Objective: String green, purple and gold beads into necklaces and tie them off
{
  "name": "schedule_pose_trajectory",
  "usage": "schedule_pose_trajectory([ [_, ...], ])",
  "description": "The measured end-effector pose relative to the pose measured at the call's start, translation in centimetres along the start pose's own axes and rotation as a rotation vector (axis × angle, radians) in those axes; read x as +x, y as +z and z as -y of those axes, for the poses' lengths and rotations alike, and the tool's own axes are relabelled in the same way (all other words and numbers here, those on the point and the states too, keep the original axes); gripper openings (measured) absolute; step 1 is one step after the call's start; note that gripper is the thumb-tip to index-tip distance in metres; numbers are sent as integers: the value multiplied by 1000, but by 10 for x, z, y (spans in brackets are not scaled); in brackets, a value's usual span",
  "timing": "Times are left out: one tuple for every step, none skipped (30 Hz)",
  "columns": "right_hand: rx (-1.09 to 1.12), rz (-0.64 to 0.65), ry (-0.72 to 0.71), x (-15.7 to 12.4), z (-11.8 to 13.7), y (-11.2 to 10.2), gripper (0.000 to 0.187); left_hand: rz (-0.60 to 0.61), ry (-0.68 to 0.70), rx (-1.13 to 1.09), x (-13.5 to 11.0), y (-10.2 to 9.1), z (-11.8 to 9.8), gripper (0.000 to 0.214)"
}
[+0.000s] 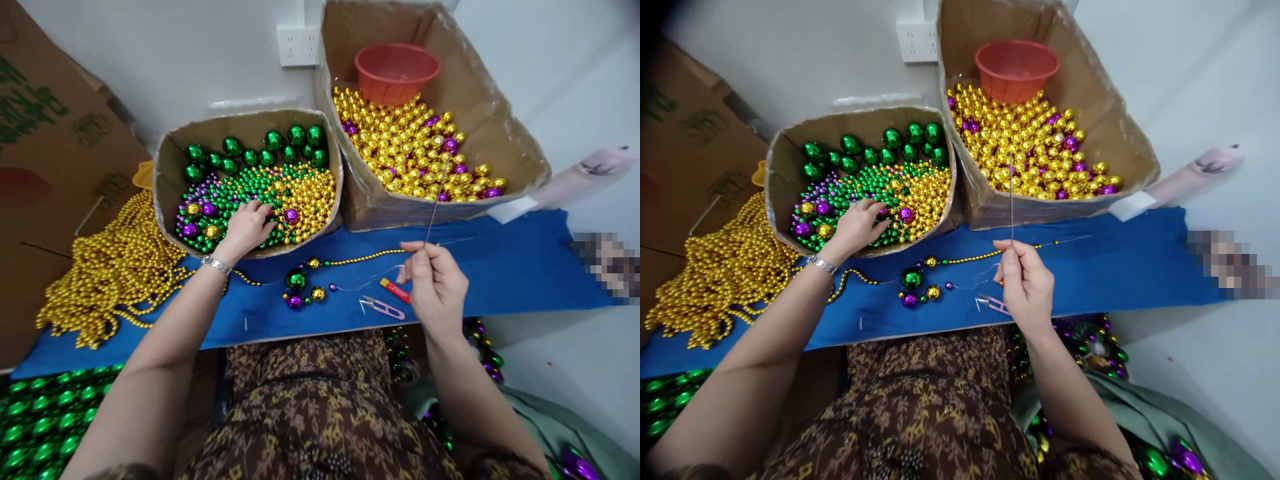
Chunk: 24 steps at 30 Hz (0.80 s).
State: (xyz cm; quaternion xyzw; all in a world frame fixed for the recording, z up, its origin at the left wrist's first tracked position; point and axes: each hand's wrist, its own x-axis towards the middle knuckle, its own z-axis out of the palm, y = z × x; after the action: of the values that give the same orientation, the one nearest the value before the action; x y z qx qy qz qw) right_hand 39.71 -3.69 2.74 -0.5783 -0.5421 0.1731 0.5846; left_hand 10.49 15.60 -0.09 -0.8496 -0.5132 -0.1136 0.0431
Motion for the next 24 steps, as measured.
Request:
schedule_pose_trajectory([
  [10,-17,-2,1,1,0,24,1,-1,6,-1,-1,-1,40],
  [23,-33,-4,2,2,-1,24,-2,-5,8,-2,-2,-1,39],
  [36,-45,-5,3,3,-1,23,-4,-10,9,-3,-3,-2,39],
  [45,-50,-5,3,3,-1,23,-5,-16,10,-3,-5,-3,38],
  [49,-46,-3,4,3,0,23,-4,-22,14,-3,-6,-3,38],
  [47,-34,1,5,3,0,23,-1,-28,20,-2,-8,-2,38],
  [38,-17,7,5,2,1,23,2,-33,28,0,-9,-2,38],
  [26,-1,12,5,0,3,23,4,-35,35,2,-10,0,38],
  [14,13,16,5,-2,4,23,4,-37,40,5,-10,1,39],
  [4,24,20,5,-5,5,24,2,-39,44,10,-11,2,39],
  [-3,35,26,4,-8,6,24,-2,-40,50,15,-12,4,39],
  [-9,47,34,4,-11,8,24,-9,-41,57,20,-13,6,38],
  [-18,61,45,4,-14,9,24,-15,-39,64,27,-14,7,38],
  [-30,76,57,5,-17,10,24,-20,-39,72,34,-15,9,38],
  [-47,93,65,5,-20,12,24,-25,-38,79,42,-16,12,37],
  [-68,108,69,6,-23,13,24,-28,-39,84,51,-16,14,37],
  [-88,124,65,7,-26,14,25,-32,-44,86,60,-16,16,37],
  [-104,140,57,8,-29,16,25,-34,-54,84,71,-15,18,36],
  [-120,155,48,10,-32,17,26,-35,-67,77,82,-13,20,36],
  [-134,167,38,11,-35,18,26,-34,-83,63,94,-11,22,36],
  [-146,175,30,12,-37,19,26,-31,-102,43,106,-9,24,37],
  [-156,180,25,12,-40,20,26,-33,-128,19,119,-6,25,38],
  [-164,183,23,12,-42,20,26,-42,-159,-9,131,-2,27,40],
  [-169,184,24,12,-44,20,26,-58,-194,-36,144,1,29,43],
])
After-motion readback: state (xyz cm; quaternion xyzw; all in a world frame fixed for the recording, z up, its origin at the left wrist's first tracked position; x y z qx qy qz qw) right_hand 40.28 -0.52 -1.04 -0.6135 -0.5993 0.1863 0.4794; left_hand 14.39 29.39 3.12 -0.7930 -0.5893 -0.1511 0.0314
